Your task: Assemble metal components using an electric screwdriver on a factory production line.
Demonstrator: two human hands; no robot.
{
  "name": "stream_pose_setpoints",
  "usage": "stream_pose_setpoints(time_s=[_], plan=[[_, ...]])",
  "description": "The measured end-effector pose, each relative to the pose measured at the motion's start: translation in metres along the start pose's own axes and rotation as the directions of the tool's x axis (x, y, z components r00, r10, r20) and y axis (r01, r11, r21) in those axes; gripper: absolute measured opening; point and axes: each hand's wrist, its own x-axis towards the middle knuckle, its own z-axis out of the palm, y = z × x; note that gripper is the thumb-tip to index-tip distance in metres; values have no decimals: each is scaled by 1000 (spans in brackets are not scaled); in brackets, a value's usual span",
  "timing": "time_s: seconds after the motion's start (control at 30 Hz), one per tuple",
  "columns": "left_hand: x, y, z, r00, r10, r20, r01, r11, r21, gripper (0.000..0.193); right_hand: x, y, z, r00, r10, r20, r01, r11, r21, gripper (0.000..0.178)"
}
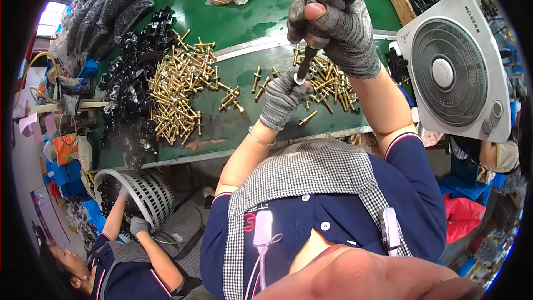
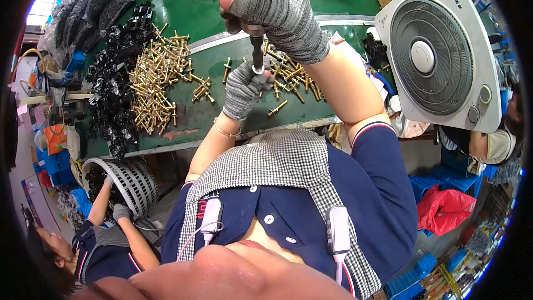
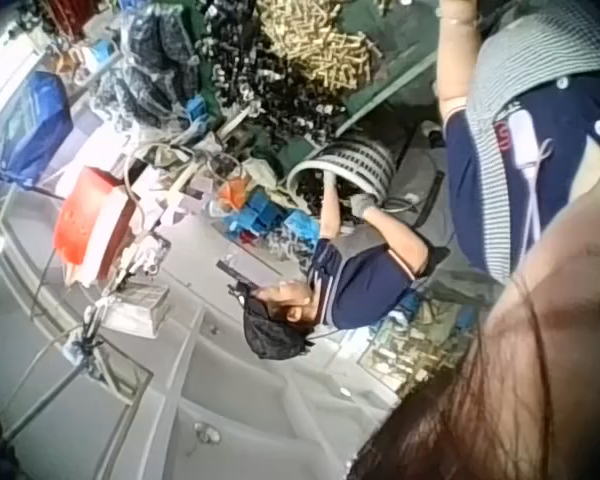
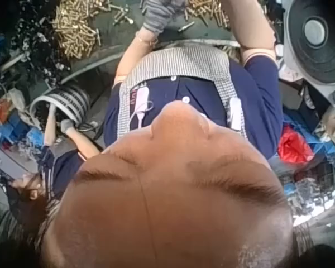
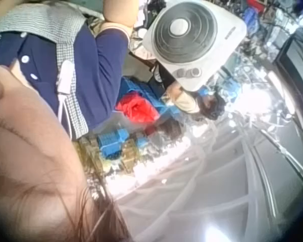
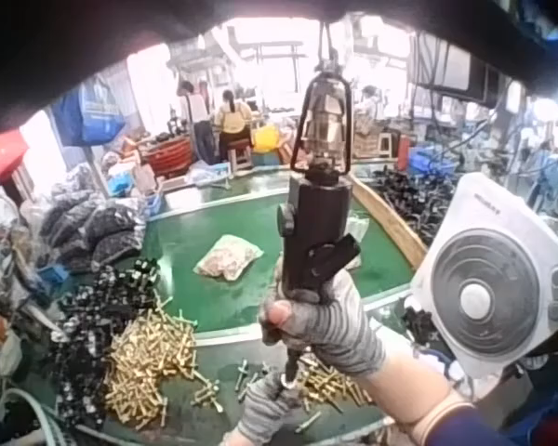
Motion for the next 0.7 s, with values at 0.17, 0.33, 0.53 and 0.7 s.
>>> stream_pose_setpoints(time_s=[0.17,0.33,0.53,0.7], plan=[[10,3,-47,990,-38,-137,139,452,881,56,11,-39,14,651,584,-485,-573,797,191,47],[17,-28,-68,957,-181,-225,240,66,969,44,11,-40,9,610,600,-517,-543,792,278,47],[27,-41,-86,967,-113,-230,243,119,963,32,11,-40,15,663,565,-491,-529,818,226,49],[11,-42,-82,972,-220,-83,231,830,508,22,15,-45,16,626,601,-496,-558,790,253,48]])
